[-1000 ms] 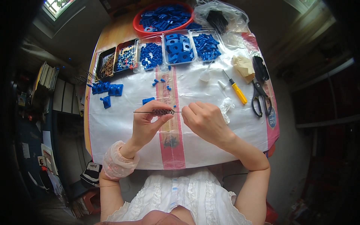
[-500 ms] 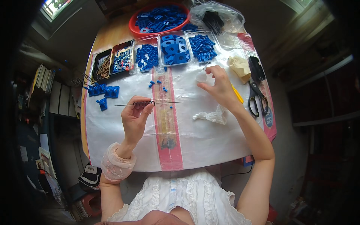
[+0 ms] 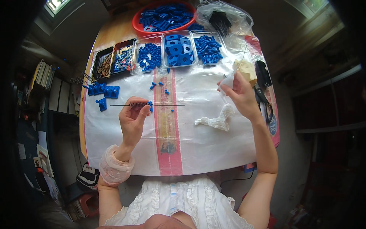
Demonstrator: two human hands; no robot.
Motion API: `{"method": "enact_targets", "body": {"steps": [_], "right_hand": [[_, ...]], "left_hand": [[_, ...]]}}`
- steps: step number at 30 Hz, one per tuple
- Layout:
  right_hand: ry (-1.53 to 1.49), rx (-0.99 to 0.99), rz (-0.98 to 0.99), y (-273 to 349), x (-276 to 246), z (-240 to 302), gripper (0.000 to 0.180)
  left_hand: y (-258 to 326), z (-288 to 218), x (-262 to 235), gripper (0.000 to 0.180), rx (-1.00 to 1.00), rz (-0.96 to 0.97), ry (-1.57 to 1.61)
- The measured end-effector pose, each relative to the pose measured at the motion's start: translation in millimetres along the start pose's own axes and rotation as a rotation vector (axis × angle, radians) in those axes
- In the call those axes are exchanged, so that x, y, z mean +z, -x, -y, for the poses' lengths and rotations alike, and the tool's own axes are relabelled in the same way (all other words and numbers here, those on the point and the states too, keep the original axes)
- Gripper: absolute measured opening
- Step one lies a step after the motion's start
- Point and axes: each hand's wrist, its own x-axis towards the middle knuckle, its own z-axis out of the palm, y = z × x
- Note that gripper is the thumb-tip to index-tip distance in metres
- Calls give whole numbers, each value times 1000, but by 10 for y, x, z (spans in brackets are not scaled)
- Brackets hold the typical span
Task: Manually assembling blue plastic components by inserting small metal rods or fasteners using an assembly tool.
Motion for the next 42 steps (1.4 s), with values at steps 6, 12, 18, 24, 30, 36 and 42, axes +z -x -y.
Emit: {"method": "enact_targets", "body": {"steps": [6,12,18,24,30,36,42], "right_hand": [[-97,-62,-59,176,-427,-121,28],[-330,4,-81,224,-514,-146,34],[-406,39,-77,227,-408,-177,24],[-550,124,-80,200,-271,-251,19],[-528,189,-65,206,-176,-260,19],[-437,144,-64,238,-93,-238,21],[-418,123,-52,255,-59,-238,19]], "left_hand": [[-18,6,60,15,16,1,-13],[-13,35,47,14,43,-9,-75],[10,80,52,14,54,-7,-84],[-1,114,-3,16,19,-39,-42],[7,124,14,18,16,-43,-7],[3,141,17,12,0,-22,-5],[3,140,19,15,-5,-27,5]]}}
